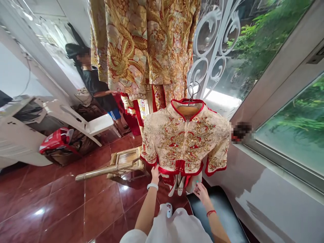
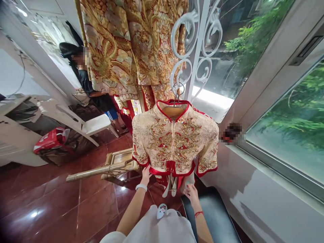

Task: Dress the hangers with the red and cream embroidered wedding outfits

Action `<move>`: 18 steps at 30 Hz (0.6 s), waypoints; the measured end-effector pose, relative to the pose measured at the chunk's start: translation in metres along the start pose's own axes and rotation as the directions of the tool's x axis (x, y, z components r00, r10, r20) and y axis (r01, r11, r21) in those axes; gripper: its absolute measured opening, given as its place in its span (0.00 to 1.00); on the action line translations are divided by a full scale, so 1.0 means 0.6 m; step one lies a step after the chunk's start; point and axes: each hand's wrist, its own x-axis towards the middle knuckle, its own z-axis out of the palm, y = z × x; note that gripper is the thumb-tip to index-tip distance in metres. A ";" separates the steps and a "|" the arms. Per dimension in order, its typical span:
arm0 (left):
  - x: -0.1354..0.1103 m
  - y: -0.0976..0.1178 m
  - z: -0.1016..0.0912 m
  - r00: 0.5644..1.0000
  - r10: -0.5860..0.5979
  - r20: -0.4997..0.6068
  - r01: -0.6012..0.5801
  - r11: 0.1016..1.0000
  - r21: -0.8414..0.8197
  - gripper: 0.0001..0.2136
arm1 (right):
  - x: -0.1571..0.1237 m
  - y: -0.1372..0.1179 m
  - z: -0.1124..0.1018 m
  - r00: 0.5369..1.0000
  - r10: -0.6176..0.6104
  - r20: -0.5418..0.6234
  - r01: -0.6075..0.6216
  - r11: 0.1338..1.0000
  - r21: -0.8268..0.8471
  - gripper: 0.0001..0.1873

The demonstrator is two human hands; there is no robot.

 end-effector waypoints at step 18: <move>-0.135 0.035 0.035 0.829 0.535 0.163 -0.556 0.756 0.345 0.03 | 0.043 -0.111 0.095 0.955 -0.177 -0.238 0.136 0.975 -0.177 0.23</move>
